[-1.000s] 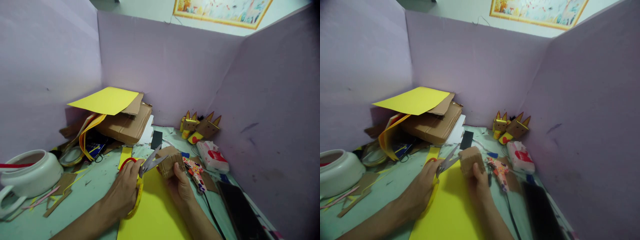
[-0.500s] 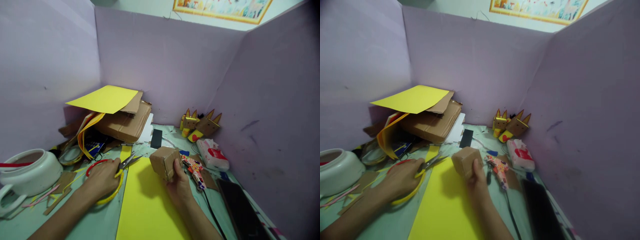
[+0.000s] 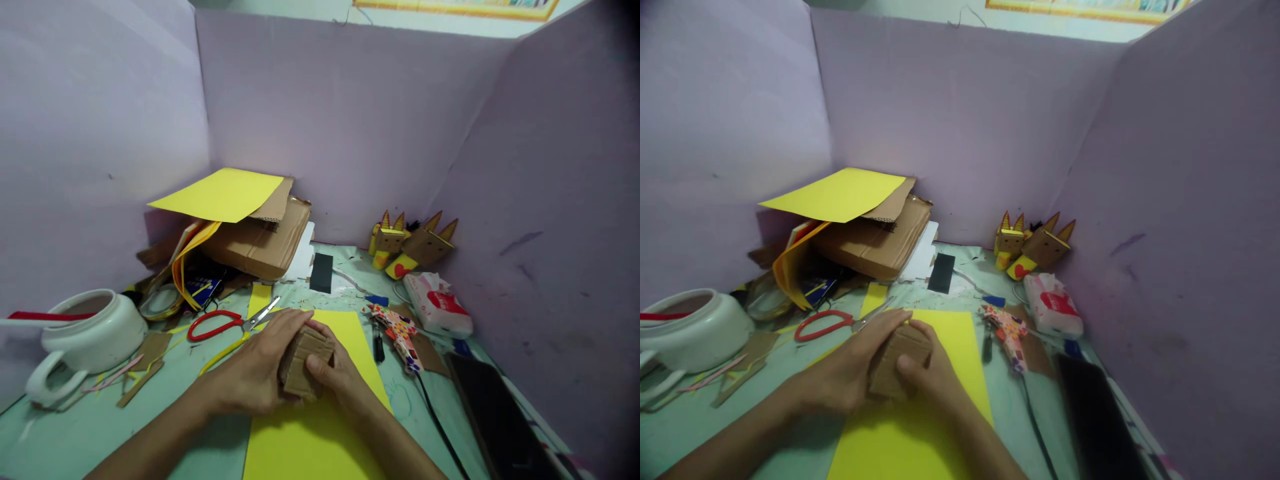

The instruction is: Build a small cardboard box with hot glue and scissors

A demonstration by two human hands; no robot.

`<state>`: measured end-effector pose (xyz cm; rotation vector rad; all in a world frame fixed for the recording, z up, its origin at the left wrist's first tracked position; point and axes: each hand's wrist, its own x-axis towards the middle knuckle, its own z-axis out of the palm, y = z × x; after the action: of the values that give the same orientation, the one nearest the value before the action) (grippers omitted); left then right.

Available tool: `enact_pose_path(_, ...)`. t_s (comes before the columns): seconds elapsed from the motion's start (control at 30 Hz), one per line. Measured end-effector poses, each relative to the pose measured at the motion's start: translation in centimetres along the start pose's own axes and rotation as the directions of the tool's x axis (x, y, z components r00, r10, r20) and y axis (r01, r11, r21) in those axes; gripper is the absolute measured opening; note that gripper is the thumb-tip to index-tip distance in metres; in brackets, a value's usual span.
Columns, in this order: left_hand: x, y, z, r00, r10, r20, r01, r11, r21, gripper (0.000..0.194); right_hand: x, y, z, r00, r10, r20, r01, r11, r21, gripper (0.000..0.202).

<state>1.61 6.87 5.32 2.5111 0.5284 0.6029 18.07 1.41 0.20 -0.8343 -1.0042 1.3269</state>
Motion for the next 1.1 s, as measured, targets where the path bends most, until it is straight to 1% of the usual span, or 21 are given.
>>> enact_pose_path(0.03, 0.1, -0.1, 0.2, 1.000, 0.010, -0.021, -0.010, 1.000, -0.012, 0.091, -0.1, 0.1, -0.1, 0.999, -0.028, -0.018, 0.025, 0.992, -0.122, 0.080)
enact_pose_path(0.07, 0.1, -0.2, 0.3, 0.999, 0.012, -0.048, -0.012, 1.000, -0.016, 0.086, -0.2, 0.0, -0.2, 0.995, -0.091, -0.046, 0.076, 0.963, -0.260, 0.087)
enact_pose_path(0.1, 0.1, -0.3, 0.4, 0.997, 0.004, -0.079, -0.005, 1.000, -0.014, 0.082, -0.4, -0.1, -0.4, 0.981, -0.188, -0.057, 0.149, 0.901, -0.407, 0.091)
enact_pose_path(0.13, 0.1, -0.5, 0.4, 0.994, -0.011, -0.109, 0.010, 1.000, -0.009, 0.079, -0.5, -0.3, -0.5, 0.955, -0.297, -0.027, 0.235, 0.806, -0.543, 0.093)
enact_pose_path(0.17, 0.1, -0.6, 0.4, 0.990, -0.022, -0.140, 0.022, 1.000, 0.000, 0.078, -0.7, -0.6, -0.5, 0.919, -0.392, 0.043, 0.324, 0.689, -0.648, 0.094)
enact_pose_path(0.2, 0.2, -0.7, 0.5, 0.986, -0.020, -0.168, 0.023, 1.000, 0.011, 0.077, -0.9, -0.8, -0.5, 0.882, -0.453, 0.130, 0.401, 0.575, -0.714, 0.094)
enact_pose_path(0.23, 0.2, -0.8, 0.6, 0.983, -0.001, -0.186, 0.006, 1.000, 0.025, 0.078, -1.0, -1.0, -0.4, 0.851, -0.481, 0.211, 0.458, 0.484, -0.745, 0.094)
enact_pose_path(0.27, 0.2, -0.9, 0.8, 0.980, 0.032, -0.199, -0.024, 0.999, 0.040, 0.078, -1.1, -1.2, -0.3, 0.833, -0.485, 0.268, 0.493, 0.428, -0.757, 0.095)
enact_pose_path(0.3, 0.2, -0.9, 1.0, 0.975, 0.070, -0.211, -0.059, 0.997, 0.055, 0.080, -1.2, -1.2, -0.2, 0.825, -0.481, 0.297, 0.508, 0.400, -0.763, 0.096)
enact_pose_path(0.33, 0.2, -1.0, 1.2, 0.970, 0.107, -0.218, -0.094, 0.993, 0.069, 0.081, -1.2, -1.3, -0.1, 0.822, -0.480, 0.307, 0.513, 0.390, -0.765, 0.097)
enact_pose_path(0.4, 0.3, -1.1, 1.6, 0.963, 0.156, -0.218, -0.140, 0.987, 0.084, 0.083, -1.1, -1.3, 0.0, 0.825, -0.480, 0.297, 0.510, 0.407, -0.758, 0.094)
enact_pose_path(0.5, 0.3, -1.1, 1.9, 0.957, 0.195, -0.216, -0.174, 0.978, 0.114, 0.081, -1.0, -1.4, -0.1, 0.828, -0.493, 0.266, 0.519, 0.496, -0.697, 0.083)
enact_pose_path(0.57, 0.3, -1.0, 1.9, 0.954, 0.215, -0.210, -0.189, 0.973, 0.135, 0.075, -1.0, -1.6, -0.3, 0.831, -0.505, 0.235, 0.524, 0.569, -0.634, 0.065)
enact_pose_path(0.63, 0.3, -0.8, 1.7, 0.955, 0.219, -0.202, -0.191, 0.970, 0.150, 0.067, -1.0, -1.8, -0.5, 0.831, -0.521, 0.194, 0.519, 0.603, -0.606, 0.037)
enact_pose_path(0.67, 0.3, -0.7, 1.6, 0.955, 0.225, -0.193, -0.197, 0.968, 0.153, 0.065, -1.0, -1.9, -0.5, 0.829, -0.531, 0.172, 0.512, 0.599, -0.616, 0.024)
enact_pose_path(0.7, 0.3, -0.6, 1.6, 0.954, 0.235, -0.186, -0.208, 0.966, 0.153, 0.063, -0.9, -2.0, -0.6, 0.823, -0.547, 0.154, 0.507, 0.584, -0.635, 0.016)
enact_pose_path(0.77, 0.3, -0.5, 1.4, 0.952, 0.253, -0.172, -0.228, 0.962, 0.148, 0.063, -0.9, -2.1, -0.7, 0.801, -0.580, 0.146, 0.509, 0.531, -0.677, 0.014)
enact_pose_path(0.87, 0.4, -0.4, 1.4, 0.956, 0.245, -0.161, -0.226, 0.966, 0.129, 0.062, -0.9, -2.3, -0.7, 0.776, -0.601, 0.194, 0.531, 0.456, -0.714, 0.016)
enact_pose_path(0.93, 0.4, -0.4, 1.4, 0.962, 0.232, -0.145, -0.218, 0.970, 0.105, 0.062, -0.9, -2.5, -0.7, 0.780, -0.583, 0.226, 0.534, 0.434, -0.726, 0.016)
enact_pose_path(1.03, 0.5, -0.6, 1.4, 0.959, 0.251, -0.133, -0.246, 0.968, 0.056, 0.066, -1.0, -2.8, -0.7, 0.802, -0.554, 0.225, 0.514, 0.446, -0.733, 0.014)
enact_pose_path(1.1, 0.5, -0.7, 1.4, 0.954, 0.268, -0.131, -0.266, 0.963, 0.034, 0.069, -1.0, -2.9, -0.7, 0.806, -0.549, 0.222, 0.509, 0.450, -0.733, 0.014)
